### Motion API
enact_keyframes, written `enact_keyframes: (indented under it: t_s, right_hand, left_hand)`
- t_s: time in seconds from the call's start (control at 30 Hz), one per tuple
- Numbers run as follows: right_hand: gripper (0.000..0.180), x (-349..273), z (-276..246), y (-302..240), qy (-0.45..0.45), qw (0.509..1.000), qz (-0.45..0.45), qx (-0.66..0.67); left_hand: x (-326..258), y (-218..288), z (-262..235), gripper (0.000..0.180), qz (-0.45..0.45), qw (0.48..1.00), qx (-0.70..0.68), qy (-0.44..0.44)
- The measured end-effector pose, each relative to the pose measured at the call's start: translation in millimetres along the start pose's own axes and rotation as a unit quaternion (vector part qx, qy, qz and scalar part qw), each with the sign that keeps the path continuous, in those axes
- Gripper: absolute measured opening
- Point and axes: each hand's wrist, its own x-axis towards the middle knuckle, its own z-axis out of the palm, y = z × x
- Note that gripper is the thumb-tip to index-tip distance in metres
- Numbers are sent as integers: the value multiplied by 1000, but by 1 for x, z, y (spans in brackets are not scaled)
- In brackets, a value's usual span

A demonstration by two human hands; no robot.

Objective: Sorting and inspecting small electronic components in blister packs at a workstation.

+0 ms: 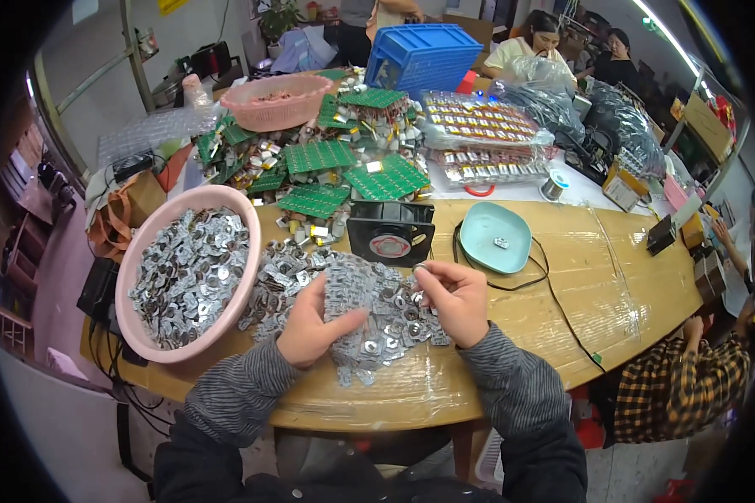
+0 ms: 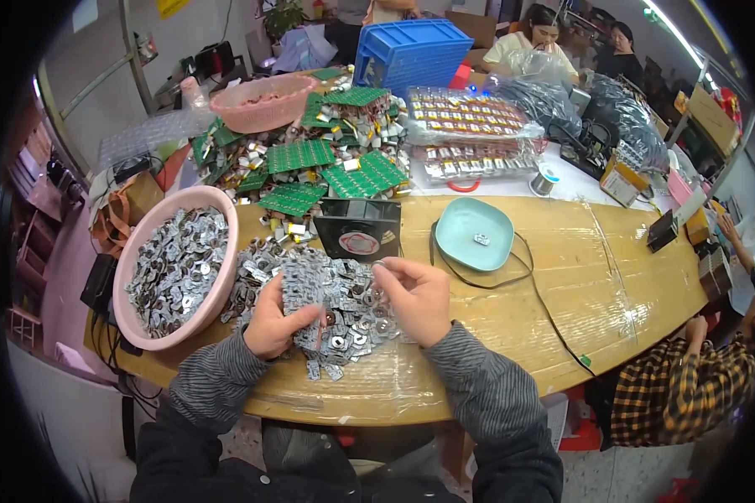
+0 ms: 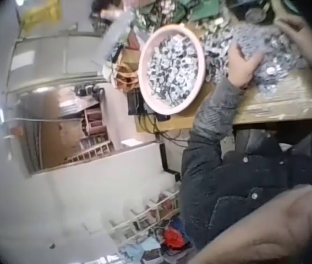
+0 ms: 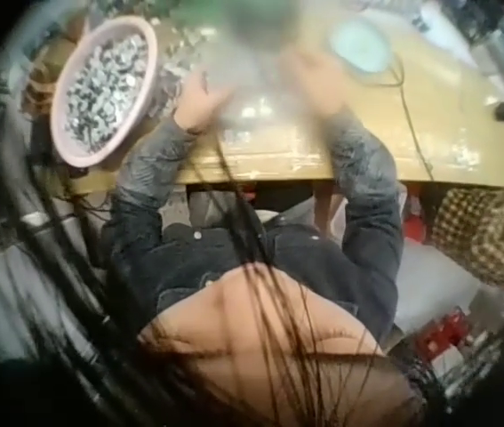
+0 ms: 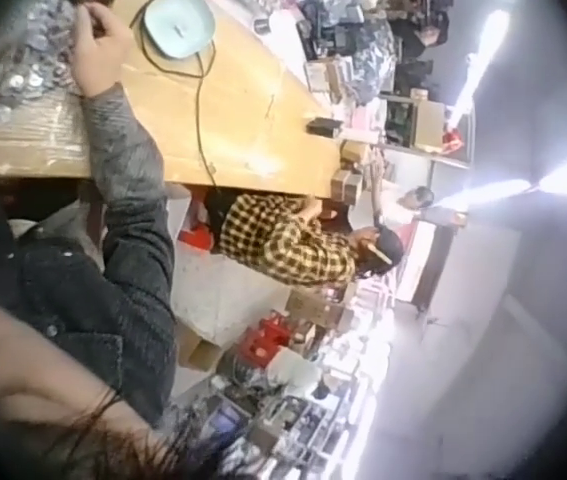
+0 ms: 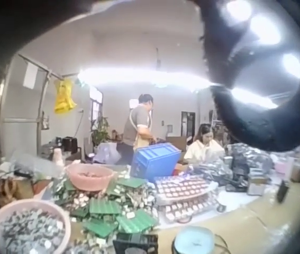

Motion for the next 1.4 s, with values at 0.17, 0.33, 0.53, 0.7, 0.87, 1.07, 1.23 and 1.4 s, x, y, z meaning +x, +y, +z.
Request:
enact_keyframes:
  t_s: [0.17,0.33,0.53,0.7,0.87,1.07,1.23,1.4]
  right_hand:
    - [19,-10,-7,-23,-72,997,29,24]
    - [16,-13,-7,-28,-156,986,12,-53]
    - [13,-15,-10,-38,-234,969,29,-71]
    - [12,-17,-13,-42,-252,964,15,-77]
    - [12,-16,-16,-40,-280,954,-35,-98]
    - [13,-17,-12,-35,-238,968,47,-65]
    - [18,-20,-10,-35,-210,970,113,-50]
    - [16,-20,-4,-29,-179,975,123,-52]
  left_hand:
    - [-7,12,5,48,16,984,172,36]
    - [-11,29,6,36,7,962,271,-34]
    - [-14,25,0,30,80,938,330,-66]
    - [-15,30,3,28,111,925,354,-85]
    - [-16,22,0,29,162,911,368,-88]
    - [-15,31,6,35,0,946,316,-70]
    - [-16,24,8,47,-70,966,244,-51]
    - [-19,19,6,47,-34,971,234,-27]
